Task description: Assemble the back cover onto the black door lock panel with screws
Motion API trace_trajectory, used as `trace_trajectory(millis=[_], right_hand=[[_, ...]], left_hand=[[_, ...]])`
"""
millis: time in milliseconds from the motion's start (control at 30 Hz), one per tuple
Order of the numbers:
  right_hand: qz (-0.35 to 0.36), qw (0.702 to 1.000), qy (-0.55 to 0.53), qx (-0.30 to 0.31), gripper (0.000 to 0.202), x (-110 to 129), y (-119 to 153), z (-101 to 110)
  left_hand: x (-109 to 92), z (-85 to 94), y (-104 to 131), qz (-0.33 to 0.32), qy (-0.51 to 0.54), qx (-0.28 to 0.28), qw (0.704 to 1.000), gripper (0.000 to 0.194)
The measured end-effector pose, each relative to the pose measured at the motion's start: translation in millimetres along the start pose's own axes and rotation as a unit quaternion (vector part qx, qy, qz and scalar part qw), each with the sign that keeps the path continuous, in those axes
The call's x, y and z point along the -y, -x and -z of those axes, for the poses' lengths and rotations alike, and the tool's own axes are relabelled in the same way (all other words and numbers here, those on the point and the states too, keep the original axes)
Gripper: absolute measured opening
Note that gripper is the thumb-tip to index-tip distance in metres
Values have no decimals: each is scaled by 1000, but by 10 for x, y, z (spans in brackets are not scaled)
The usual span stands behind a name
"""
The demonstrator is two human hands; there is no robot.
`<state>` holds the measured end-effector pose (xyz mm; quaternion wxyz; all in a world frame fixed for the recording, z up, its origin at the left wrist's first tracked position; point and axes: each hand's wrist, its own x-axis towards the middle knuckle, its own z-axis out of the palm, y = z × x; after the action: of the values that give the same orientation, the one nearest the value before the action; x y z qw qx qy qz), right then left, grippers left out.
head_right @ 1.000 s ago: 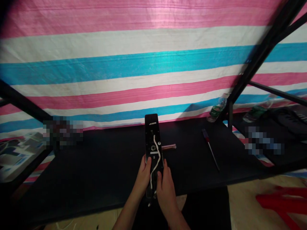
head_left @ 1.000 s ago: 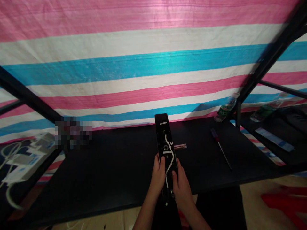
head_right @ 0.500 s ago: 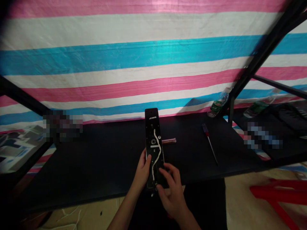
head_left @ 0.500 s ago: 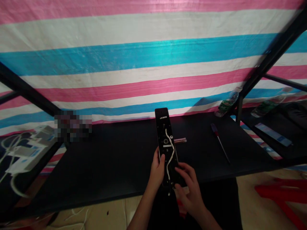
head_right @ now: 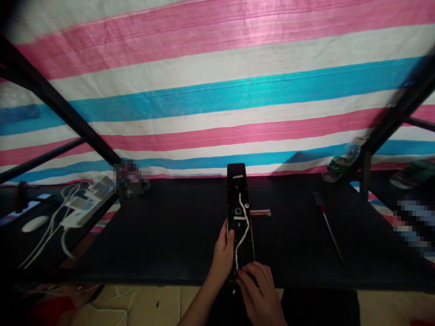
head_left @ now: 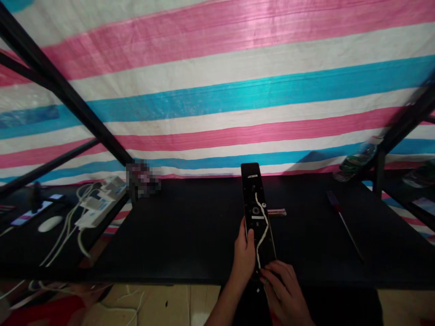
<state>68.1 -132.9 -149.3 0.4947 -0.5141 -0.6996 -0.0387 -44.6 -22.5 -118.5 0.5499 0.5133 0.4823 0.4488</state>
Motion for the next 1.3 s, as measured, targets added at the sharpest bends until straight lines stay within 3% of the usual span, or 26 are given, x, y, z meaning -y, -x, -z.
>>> trace_trajectory(millis=[167, 267, 367, 433, 533, 633, 700, 967, 1300], right_hand=[[17, 998, -4, 63, 24, -41, -105, 103], [18, 999, -25, 26, 15, 41, -228, 32], [-10, 998, -48, -43, 20, 116, -293, -84], [-24, 997, -47, -54, 18, 108, -265, -113], [-8, 1000, -20, -7, 9, 11, -147, -36], [28, 998, -2, 57, 30, -97, -54, 102], [41, 997, -11, 71, 28, -134, -54, 164], [52, 995, -59, 62, 18, -102, -191, 146], [52, 998, -14, 32, 11, -114, -157, 133]], left_hand=[[16, 0, 17, 2, 8, 10, 1000, 63], [26, -19, 35, -5, 7, 8, 1000, 63], [36, -35, 52, -5, 0, 2, 1000, 64], [43, -32, 58, 3, -3, 4, 1000, 66], [51, -12, 62, 2, 0, 9, 1000, 67], [56, 0, 67, 0, 6, 8, 1000, 65], [56, -4, 69, 5, 7, 4, 1000, 65], [11, -10, 68, 13, 20, -6, 1000, 67], [-1, -4, 72, 4, 4, -2, 1000, 64]])
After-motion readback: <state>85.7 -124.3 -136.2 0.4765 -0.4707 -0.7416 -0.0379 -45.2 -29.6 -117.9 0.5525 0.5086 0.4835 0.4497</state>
